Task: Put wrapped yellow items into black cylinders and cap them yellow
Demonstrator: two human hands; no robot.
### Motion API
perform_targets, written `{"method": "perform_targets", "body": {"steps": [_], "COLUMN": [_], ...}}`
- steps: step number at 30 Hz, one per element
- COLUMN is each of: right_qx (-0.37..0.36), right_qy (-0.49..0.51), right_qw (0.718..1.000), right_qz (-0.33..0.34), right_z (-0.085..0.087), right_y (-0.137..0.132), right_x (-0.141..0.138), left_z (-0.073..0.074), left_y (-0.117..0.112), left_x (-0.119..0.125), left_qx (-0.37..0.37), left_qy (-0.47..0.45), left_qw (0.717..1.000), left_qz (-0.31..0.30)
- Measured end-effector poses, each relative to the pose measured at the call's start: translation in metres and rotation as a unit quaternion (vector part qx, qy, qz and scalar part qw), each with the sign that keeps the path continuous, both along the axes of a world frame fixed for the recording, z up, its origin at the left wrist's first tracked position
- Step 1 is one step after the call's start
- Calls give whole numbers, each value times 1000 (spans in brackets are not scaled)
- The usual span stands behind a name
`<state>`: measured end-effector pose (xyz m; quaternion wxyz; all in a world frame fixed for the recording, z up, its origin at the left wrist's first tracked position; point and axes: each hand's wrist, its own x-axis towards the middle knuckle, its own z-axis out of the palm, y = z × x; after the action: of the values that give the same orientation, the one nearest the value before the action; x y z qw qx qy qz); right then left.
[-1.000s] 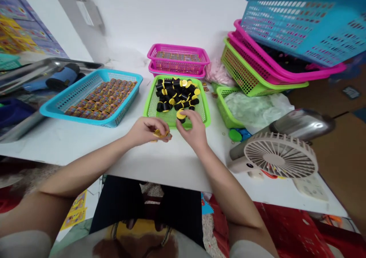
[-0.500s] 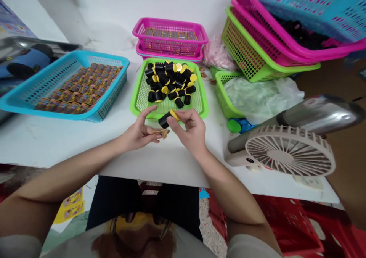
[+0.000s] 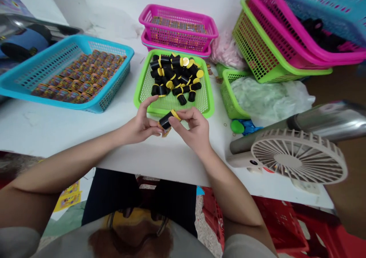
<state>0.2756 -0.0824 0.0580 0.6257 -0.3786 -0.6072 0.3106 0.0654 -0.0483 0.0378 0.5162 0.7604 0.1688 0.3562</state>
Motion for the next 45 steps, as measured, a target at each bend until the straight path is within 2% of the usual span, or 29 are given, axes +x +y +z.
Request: {"method": "perform_targets", "body": {"steps": [4,11,17,23,30,39,42,45], "right_qx": [10,-40,-39,-70,-31,8,24,29], "right_qy": [-12,-29,-33,-73,-85,-76,-83,-106], "right_qw": [1000,999,998,995,996,997,996,993], "right_qz": [-14,22,-21,17,-4,-18,14,44], "right_z": [1,3,10,9,6,-2,-2,1], "right_y": [0,0,-1,0,3,-5,-7,-7], "right_x": [0,1,2,1,6,-2,-2,-1], "left_z": [1,-4,2,2,10,17,17,16], "left_y": [-1,-1,-1,-2,-4,-16,-17,-15], "left_x": [-1,-3,-3,-2,-1,2,2,-1], "left_qx": [-18,10,11,41,0,-69,-59,-10], "left_qy": [4,9,35,39,-2,-56,-59,-16], "left_qw": [1000,1000,999,998,999,992,990,989], "left_qz": [10,-2,20,16,34,92,113,143]}}
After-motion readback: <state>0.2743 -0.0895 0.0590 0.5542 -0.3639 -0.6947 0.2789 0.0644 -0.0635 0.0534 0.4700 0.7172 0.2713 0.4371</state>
